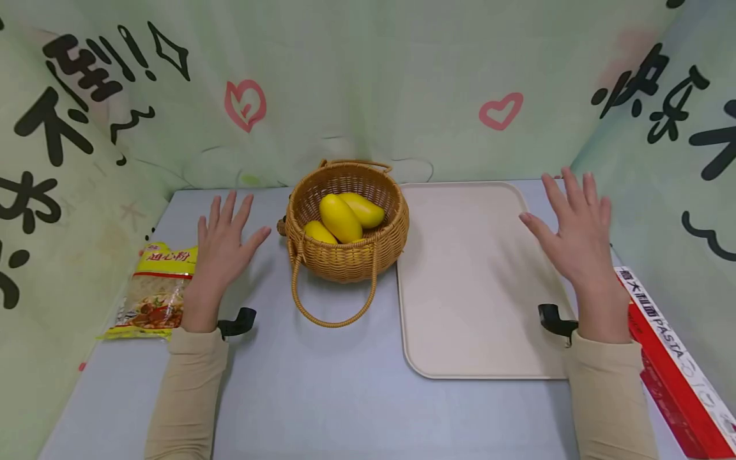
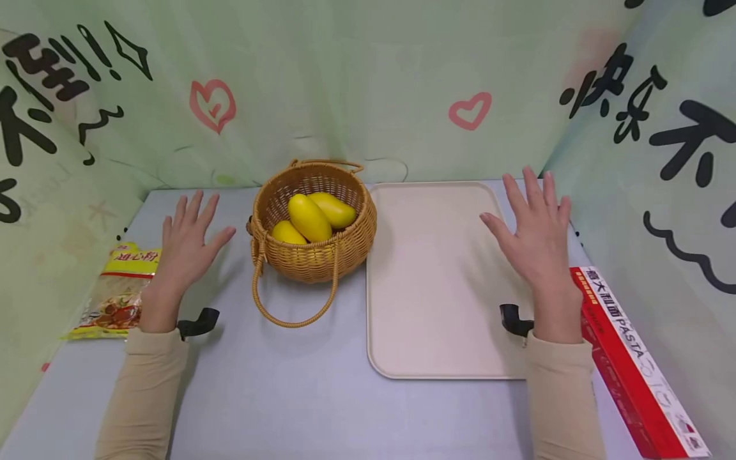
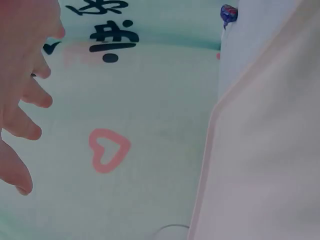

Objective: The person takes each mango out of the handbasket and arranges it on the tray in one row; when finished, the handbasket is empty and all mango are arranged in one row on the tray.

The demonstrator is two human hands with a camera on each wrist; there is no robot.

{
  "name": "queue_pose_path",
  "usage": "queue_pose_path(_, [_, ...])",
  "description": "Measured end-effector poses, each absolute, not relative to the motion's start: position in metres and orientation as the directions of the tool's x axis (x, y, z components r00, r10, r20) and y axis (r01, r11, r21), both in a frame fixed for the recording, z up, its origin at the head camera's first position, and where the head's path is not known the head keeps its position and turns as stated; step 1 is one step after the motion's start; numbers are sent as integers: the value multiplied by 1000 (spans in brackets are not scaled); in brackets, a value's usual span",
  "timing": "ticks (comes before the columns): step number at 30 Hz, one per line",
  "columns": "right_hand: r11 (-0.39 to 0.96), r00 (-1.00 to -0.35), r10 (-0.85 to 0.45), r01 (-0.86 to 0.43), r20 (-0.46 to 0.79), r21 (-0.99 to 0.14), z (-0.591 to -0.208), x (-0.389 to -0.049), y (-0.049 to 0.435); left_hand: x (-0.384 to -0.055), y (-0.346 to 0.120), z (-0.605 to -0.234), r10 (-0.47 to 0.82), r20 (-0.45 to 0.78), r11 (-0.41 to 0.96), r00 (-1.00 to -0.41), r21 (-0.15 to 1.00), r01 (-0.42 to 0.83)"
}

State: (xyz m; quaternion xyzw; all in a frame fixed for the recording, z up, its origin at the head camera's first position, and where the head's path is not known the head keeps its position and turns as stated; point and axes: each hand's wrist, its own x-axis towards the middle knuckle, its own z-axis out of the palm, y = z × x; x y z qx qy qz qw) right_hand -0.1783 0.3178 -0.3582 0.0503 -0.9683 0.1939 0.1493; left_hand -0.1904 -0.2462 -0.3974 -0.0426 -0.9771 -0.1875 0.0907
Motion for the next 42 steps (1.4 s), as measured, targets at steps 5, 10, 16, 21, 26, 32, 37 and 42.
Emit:
queue_pose_path(5, [918,-933,-84,-209,349,-338,-350,-179,299,-189,-243,-391,83,220,878,-972,446,175])
queue_pose_path(10, [896,-916,-136,-276,378,-347,-349,-182,279,-187,-237,-386,100,219,847,-971,494,199])
queue_pose_path(16, [856,-892,-179,-349,415,-382,-347,-188,253,-189,-229,-389,110,212,831,-971,517,207])
queue_pose_path(21, [828,-878,-210,-394,431,-399,-348,-194,235,-191,-217,-392,140,211,803,-967,547,235])
queue_pose_path(26, [804,-869,-263,-438,419,-403,-345,-201,214,-192,-204,-391,166,200,787,-966,563,252])
queue_pose_path(32, [762,-851,-365,-507,378,-403,-336,-214,183,-192,-196,-389,202,190,748,-961,603,277])
queue_pose_path(37, [725,-838,-435,-543,330,-424,-332,-224,153,-191,-188,-391,212,179,696,-961,663,278])
queue_pose_path(42, [700,-822,-504,-569,265,-433,-331,-230,123,-191,-181,-392,224,183,663,-957,691,287])
